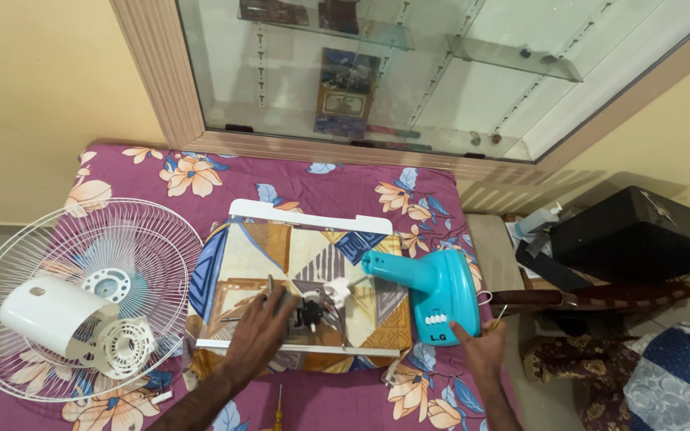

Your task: The person works on a disassembled electric fan on a table, using a screwdriver to manipulate the motor and a teal fan housing. They connect wires to the motor, then unscrew and remove the black base of the teal housing, placing the base and screwdriver on the table.

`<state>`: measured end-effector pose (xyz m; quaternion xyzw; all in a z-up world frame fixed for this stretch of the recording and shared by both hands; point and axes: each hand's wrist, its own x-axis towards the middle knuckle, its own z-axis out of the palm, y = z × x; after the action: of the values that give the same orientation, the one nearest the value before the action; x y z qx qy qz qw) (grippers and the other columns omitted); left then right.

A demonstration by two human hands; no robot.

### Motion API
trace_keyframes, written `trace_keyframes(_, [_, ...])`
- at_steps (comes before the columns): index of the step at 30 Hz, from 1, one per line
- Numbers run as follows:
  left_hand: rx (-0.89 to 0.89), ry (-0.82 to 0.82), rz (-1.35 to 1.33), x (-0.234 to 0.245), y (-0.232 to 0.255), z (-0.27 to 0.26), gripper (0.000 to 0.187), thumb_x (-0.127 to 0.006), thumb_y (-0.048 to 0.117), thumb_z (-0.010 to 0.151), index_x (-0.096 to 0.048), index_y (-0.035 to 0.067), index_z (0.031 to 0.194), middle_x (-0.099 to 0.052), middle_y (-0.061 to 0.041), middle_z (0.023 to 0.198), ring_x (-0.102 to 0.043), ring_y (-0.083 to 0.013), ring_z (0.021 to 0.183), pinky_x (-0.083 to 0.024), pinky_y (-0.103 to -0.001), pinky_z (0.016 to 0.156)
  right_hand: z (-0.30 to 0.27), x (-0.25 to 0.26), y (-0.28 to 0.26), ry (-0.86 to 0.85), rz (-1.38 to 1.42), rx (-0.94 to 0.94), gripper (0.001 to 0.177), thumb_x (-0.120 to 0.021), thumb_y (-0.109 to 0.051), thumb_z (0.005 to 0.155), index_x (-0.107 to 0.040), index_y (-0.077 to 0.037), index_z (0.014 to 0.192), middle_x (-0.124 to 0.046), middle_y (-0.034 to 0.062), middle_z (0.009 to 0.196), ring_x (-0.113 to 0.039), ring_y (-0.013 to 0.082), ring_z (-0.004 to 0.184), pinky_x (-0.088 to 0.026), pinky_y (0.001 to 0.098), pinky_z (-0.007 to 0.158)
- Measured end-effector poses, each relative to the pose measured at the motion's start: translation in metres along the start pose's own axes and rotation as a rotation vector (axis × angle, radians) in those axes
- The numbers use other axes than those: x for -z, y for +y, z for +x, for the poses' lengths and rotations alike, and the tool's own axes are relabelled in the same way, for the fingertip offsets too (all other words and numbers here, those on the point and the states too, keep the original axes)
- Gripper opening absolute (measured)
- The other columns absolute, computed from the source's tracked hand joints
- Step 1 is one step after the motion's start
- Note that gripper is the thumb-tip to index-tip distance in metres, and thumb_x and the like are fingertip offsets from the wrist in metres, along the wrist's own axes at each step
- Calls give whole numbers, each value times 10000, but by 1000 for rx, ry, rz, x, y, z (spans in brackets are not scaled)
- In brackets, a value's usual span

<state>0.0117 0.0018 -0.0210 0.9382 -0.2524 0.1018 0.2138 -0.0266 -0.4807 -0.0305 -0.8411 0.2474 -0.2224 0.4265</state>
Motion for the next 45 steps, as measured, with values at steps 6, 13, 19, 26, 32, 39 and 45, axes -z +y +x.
trace_keyframes(6, [2,-101,81,18,-41,21,768,-717,-5,857,-404,179,1533,-405,-157,1572,-484,-431,1339,-464,-530,1070,-15,9,-95,208,-179,180,572,-913,-208,684,-469,-31,999,-599,152,909,-625,264,787,-516,427,717])
trace_keyframes(13, [-162,-120,308,44,-75,24,940,-802,16,739,-358,269,1528,-376,-75,1579,-473,-373,1352,-340,-557,1177,-61,-11,-182,342,-271,319,526,-897,-250,752,-451,-50,948,-555,129,837,-605,289,725,-497,444,662])
trace_keyframes(19, [-154,-184,296,55,-80,29,939,-845,142,742,-350,343,1514,-359,-79,1573,-485,-397,1317,-375,-519,1157,-88,-44,-221,418,-350,336,528,-909,-240,718,-464,-51,932,-558,121,824,-610,290,732,-489,449,664])
trace_keyframes(26, [-139,-184,203,64,-76,43,913,-870,275,769,-358,361,1520,-347,-152,1585,-492,-391,1284,-343,-522,1178,-123,-54,-252,421,-239,302,493,-887,-181,721,-456,-33,909,-515,120,821,-567,286,700,-463,452,624])
trace_keyframes(32, [-120,-347,307,72,-82,74,1039,-880,411,741,-260,356,1574,-253,-144,1625,-416,-385,1380,-296,-496,1212,-146,-76,-267,310,-244,215,490,-867,-173,734,-464,-55,986,-539,83,838,-597,220,696,-507,394,587])
trace_keyframes(39, [-84,-242,282,52,-100,82,1014,-862,444,733,-298,317,1567,-289,-117,1588,-393,-379,1399,-325,-522,1181,-165,-100,-282,285,-269,568,482,-802,-66,731,-451,9,1054,-487,233,1356,-652,318,1053,-577,407,798])
trace_keyframes(45, [-94,-59,138,65,-95,54,1027,-782,-82,666,-341,213,1545,-320,-122,1640,-419,-362,1440,-425,-416,1205,-169,-109,-293,157,-221,436,534,-802,-49,704,-455,47,1098,-379,243,1544,-665,307,969,-582,423,771])
